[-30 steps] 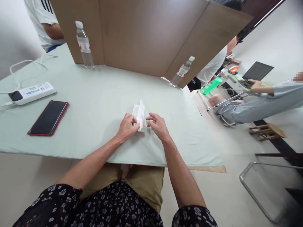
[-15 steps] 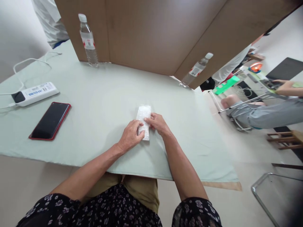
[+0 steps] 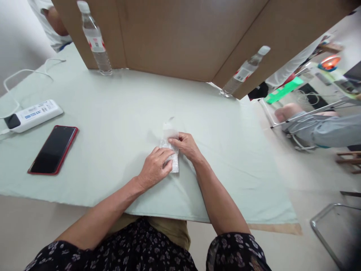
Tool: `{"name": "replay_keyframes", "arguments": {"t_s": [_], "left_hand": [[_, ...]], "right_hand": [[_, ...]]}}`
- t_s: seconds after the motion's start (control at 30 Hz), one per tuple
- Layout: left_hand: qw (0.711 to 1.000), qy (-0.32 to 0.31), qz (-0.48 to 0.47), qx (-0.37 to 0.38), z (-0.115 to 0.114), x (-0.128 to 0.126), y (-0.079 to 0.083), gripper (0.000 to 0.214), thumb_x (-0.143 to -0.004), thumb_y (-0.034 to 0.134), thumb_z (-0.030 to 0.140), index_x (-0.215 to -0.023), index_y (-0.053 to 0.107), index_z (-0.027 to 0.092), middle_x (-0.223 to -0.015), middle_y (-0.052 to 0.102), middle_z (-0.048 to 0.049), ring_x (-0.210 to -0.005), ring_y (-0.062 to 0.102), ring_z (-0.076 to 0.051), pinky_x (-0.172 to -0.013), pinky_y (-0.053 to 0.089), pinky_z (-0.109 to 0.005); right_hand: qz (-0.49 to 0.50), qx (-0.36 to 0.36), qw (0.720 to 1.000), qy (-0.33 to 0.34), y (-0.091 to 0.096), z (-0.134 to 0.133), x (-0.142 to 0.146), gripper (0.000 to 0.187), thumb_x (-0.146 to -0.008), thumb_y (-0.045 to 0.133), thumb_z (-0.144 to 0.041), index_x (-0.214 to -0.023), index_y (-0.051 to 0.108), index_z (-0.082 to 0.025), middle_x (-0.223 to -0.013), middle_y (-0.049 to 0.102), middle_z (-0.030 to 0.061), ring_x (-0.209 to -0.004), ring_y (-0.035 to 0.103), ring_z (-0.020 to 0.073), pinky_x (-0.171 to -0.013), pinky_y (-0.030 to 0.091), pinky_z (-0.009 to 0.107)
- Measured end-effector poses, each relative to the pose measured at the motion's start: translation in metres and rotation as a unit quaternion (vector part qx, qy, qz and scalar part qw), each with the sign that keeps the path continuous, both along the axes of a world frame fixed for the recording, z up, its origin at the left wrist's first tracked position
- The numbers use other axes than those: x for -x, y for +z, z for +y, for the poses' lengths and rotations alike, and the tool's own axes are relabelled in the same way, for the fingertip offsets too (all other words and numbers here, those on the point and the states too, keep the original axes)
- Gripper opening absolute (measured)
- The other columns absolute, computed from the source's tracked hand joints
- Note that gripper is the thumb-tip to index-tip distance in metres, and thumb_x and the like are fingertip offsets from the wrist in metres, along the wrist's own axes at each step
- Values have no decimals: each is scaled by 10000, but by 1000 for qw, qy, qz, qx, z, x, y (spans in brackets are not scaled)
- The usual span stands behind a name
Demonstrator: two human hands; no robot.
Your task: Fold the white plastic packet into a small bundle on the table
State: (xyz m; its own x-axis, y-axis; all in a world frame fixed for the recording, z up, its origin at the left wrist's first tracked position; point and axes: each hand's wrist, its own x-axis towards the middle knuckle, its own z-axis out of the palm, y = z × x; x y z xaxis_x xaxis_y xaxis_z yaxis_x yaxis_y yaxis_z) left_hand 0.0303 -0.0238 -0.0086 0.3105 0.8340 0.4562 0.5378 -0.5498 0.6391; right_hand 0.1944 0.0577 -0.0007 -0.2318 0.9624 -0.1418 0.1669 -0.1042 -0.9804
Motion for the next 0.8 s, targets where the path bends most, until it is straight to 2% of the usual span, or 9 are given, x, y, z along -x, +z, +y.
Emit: {"name": "replay_keyframes", "arguments": {"t_s": [0.17,0.3,0.47,0.57,0.63,0.7,0.8], "left_hand": [[1000,-6,-16,15,0,1,0,245,-902,553,151,-1113,663,210,-1100,733,-86,-1033,673,-243,-949,551,-425],[998,42,-32,20,-3,0,-1,212,-879,583,168,-1080,635,211,-1110,659,-98,-1060,649,-231,-945,548,-376],[989,134,-54,33,-4,-1,-4,388,-775,689,195,-1129,531,216,-1097,594,-95,-1086,601,-259,-935,537,-392],[986,149,-72,24,-1,1,-7,527,-754,715,220,-1227,482,206,-1188,570,-122,-1159,562,-280,-981,513,-424],[988,134,-71,30,1,4,-9,581,-752,725,232,-1274,472,198,-1253,552,-142,-1220,534,-293,-1038,481,-448],[991,110,-60,54,2,7,-9,524,-755,734,232,-1230,516,198,-1296,540,-152,-1267,519,-303,-1090,442,-472],[990,79,-54,105,4,10,-6,296,-761,731,212,-1015,580,208,-1323,549,-150,-1290,534,-306,-1085,446,-475]], "right_hand": [[94,37,995,-14,1,-2,4,384,-633,794,-471,-868,729,-173,-807,728,11,-748,625,161,-737,502,287],[107,13,994,-23,14,-13,7,361,-678,800,-467,-899,743,-188,-887,752,24,-827,660,180,-808,531,312],[22,-73,997,5,27,-43,5,353,-848,692,-535,-946,765,-204,-944,758,31,-939,688,216,-891,539,348],[-23,-129,991,18,24,-61,1,346,-900,651,-535,-961,776,-219,-1016,769,50,-1032,702,237,-963,531,382],[-47,-178,982,34,19,-70,-3,297,-927,632,-500,-973,782,-249,-1081,778,51,-1158,679,254,-1067,486,436],[-77,-226,969,59,14,-76,-8,272,-951,599,-475,-990,784,-279,-1121,783,45,-1251,644,262,-1144,429,487],[-119,-252,956,89,9,-82,-14,273,-970,556,-438,-1057,773,-297,-1201,768,46,-1312,612,264,-1162,426,514]]}}
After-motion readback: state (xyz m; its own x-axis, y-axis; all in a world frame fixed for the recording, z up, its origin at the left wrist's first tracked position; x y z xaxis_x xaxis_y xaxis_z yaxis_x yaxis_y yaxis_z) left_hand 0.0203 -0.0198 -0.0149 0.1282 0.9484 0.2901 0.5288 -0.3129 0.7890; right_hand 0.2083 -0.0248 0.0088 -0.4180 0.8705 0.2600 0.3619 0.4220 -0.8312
